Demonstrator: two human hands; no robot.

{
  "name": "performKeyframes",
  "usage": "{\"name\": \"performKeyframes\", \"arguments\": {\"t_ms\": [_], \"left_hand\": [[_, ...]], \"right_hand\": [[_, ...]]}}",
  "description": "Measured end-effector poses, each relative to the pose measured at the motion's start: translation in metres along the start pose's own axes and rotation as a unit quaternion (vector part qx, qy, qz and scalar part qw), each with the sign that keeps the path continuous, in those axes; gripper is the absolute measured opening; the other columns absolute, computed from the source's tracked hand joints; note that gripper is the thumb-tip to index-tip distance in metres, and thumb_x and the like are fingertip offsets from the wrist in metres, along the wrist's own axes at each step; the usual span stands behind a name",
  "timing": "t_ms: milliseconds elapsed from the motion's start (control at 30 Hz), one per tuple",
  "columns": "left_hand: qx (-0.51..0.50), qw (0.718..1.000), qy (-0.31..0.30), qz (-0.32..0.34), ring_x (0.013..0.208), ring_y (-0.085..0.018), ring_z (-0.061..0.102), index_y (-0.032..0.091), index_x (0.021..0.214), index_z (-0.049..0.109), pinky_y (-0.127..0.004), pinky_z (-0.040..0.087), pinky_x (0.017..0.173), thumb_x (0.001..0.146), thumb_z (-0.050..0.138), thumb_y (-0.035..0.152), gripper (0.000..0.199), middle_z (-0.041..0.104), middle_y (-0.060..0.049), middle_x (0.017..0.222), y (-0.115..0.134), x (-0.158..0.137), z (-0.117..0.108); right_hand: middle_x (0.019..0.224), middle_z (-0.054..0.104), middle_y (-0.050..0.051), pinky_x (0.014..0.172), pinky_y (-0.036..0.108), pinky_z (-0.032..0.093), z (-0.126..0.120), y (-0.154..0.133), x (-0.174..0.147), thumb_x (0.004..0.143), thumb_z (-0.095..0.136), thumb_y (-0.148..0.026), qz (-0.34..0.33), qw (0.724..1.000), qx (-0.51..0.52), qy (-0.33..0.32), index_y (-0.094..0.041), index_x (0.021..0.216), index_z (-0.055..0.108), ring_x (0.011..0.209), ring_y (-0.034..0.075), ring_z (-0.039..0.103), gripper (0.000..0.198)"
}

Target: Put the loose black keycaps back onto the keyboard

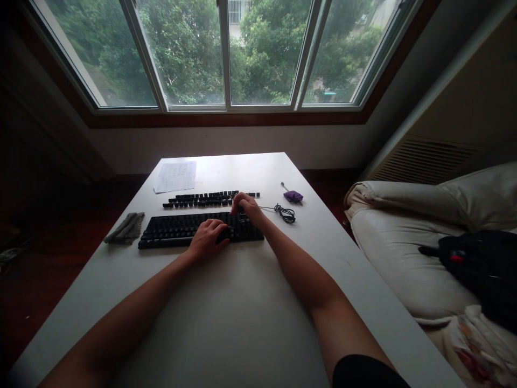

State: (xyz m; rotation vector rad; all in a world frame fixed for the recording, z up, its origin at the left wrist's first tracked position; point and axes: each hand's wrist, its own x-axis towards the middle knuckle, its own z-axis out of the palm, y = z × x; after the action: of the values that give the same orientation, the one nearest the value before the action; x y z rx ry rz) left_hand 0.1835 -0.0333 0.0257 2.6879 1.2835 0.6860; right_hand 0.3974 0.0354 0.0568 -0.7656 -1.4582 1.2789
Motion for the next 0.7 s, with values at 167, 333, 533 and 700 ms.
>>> {"name": "performKeyframes", "arguments": {"t_ms": [167,333,533,700], "left_hand": [[0.002,1.000,-0.001,-0.001,0.117,-0.029,0.051,0.027,0.124,0.061,-0.048,0.043,0.101,0.086,0.068,0.037,0.039,0.061,-0.009,0.123,-0.001,0.000,0.001],[0.001,1.000,0.001,0.000,0.118,-0.029,0.051,0.028,0.123,0.062,-0.048,0.043,0.101,0.086,0.068,0.037,0.039,0.061,-0.008,0.123,-0.001,0.000,0.001],[-0.001,1.000,0.003,0.003,0.117,-0.029,0.051,0.028,0.122,0.062,-0.047,0.043,0.101,0.086,0.068,0.038,0.038,0.061,-0.008,0.122,-0.003,0.001,0.002],[-0.004,1.000,0.000,0.005,0.116,-0.029,0.051,0.027,0.122,0.062,-0.046,0.044,0.100,0.086,0.068,0.038,0.037,0.061,-0.008,0.122,-0.003,0.001,0.001]], "right_hand": [[0.067,0.060,-0.002,0.062,0.029,0.049,0.003,0.004,-0.001,0.074,0.043,-0.017,-0.013,0.999,-0.031,0.000,-0.022,0.083,0.053,0.059,0.014,0.057,0.014],[0.070,0.061,-0.001,0.063,0.030,0.050,0.005,0.004,-0.005,0.075,0.043,-0.018,-0.013,0.999,-0.026,-0.017,-0.021,0.082,0.053,0.061,0.015,0.058,0.012],[0.073,0.061,0.000,0.067,0.030,0.052,0.004,0.003,-0.011,0.076,0.043,-0.019,0.007,1.000,-0.001,-0.006,-0.022,0.081,0.052,0.064,0.015,0.059,0.010],[0.074,0.060,0.000,0.067,0.030,0.053,0.002,0.005,-0.014,0.076,0.044,-0.023,0.056,0.997,0.019,0.040,-0.022,0.080,0.051,0.066,0.016,0.058,0.008]]}}
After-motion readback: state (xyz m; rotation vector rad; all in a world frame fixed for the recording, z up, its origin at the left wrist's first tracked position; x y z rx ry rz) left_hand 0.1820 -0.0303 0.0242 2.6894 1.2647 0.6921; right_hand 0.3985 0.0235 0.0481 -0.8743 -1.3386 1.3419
